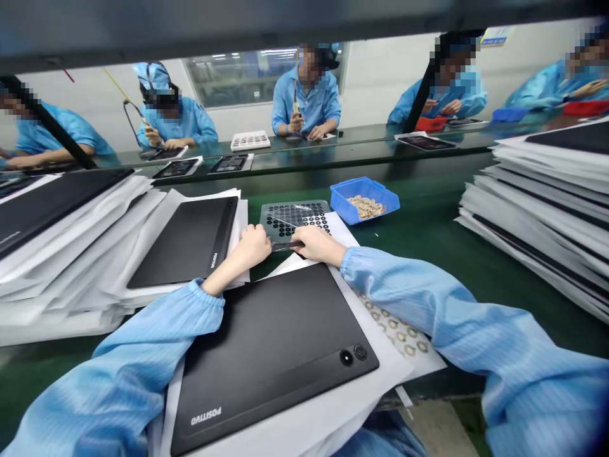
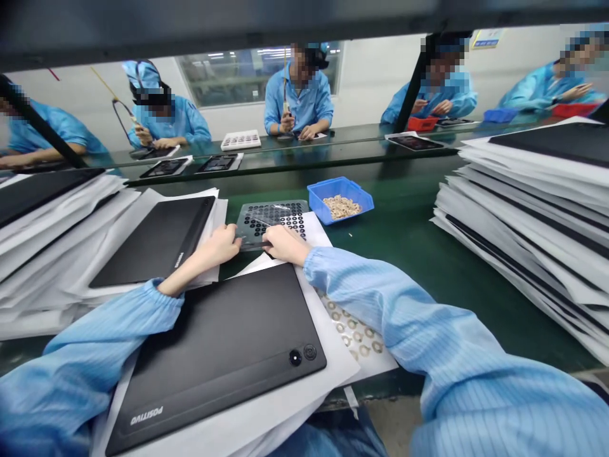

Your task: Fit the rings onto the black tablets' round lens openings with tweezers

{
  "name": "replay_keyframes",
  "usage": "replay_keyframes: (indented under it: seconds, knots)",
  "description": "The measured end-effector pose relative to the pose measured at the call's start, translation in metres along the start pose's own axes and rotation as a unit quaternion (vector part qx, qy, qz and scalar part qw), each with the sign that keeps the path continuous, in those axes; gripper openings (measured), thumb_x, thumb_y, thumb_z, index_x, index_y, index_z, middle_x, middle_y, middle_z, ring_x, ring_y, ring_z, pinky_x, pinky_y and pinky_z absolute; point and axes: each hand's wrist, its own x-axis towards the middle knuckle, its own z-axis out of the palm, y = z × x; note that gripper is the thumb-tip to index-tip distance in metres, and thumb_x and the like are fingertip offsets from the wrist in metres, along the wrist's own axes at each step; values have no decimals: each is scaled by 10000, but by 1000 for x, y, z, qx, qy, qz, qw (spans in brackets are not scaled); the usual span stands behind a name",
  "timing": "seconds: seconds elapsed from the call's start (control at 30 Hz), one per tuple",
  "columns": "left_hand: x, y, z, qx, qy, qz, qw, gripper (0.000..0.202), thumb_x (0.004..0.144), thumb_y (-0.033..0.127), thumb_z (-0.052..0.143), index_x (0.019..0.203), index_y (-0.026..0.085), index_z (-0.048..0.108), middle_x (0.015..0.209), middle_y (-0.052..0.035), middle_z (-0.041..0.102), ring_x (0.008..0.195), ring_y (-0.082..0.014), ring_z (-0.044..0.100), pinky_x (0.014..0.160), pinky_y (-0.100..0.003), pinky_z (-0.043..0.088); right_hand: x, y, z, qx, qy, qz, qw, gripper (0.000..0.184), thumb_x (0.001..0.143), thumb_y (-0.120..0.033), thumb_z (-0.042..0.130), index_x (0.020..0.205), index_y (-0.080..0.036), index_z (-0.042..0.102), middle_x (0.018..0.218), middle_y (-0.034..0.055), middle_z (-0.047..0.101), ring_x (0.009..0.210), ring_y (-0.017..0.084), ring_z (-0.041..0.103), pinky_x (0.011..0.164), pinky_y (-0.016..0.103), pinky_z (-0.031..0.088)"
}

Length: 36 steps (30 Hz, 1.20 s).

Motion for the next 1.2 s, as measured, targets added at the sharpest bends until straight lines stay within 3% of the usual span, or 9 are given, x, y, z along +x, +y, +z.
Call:
replay_keyframes:
  seconds: [0.17,0.3,0.43,0.57,0.77,1.2]
  knots:
    - [8,5,2,-187,2,-94,978,312,904,309,603,1169,149,574,1215,-94,573,1075,-234,580,903,-448,503,-2,11,-7,27,11,-19,999,123,791,-108,598,797,-127,719,836,71,666,788,163,604,708,240,399]
    - [9,12,8,-376,-11,-135,917,309,923,332,576,1167,142,567,1137,-85,604,951,-192,623,803,-383,549,-3,21,-22,64,32,-7,997,141,814,-143,591,796,-101,724,845,78,678,784,150,605,710,232,400]
    - [9,21,16,-479,-43,-158,862,307,923,320,578,1156,121,571,1114,-95,610,932,-188,627,789,-366,552,-3,28,-37,117,10,4,993,82,750,-177,666,744,-135,737,753,17,695,740,132,625,660,204,403]
    - [12,22,21,-519,-72,-170,835,309,915,315,590,1149,114,574,1113,-100,607,932,-188,625,788,-362,551,5,27,-38,148,14,54,987,174,814,-243,632,711,-124,707,598,-4,641,626,117,611,601,205,429]
    - [16,18,25,-546,-95,-172,815,321,915,319,590,1163,117,569,1138,-106,599,958,-198,620,810,-377,546,14,16,-20,171,6,110,979,258,925,-358,555,914,-113,634,822,12,653,700,115,627,683,293,539]
    - [13,21,29,-548,-100,-178,812,316,908,308,601,1150,106,574,1123,-108,603,944,-194,623,798,-366,549,11,10,-12,165,-8,120,979,272,927,-362,553,867,-111,640,775,5,657,699,115,640,705,300,546]
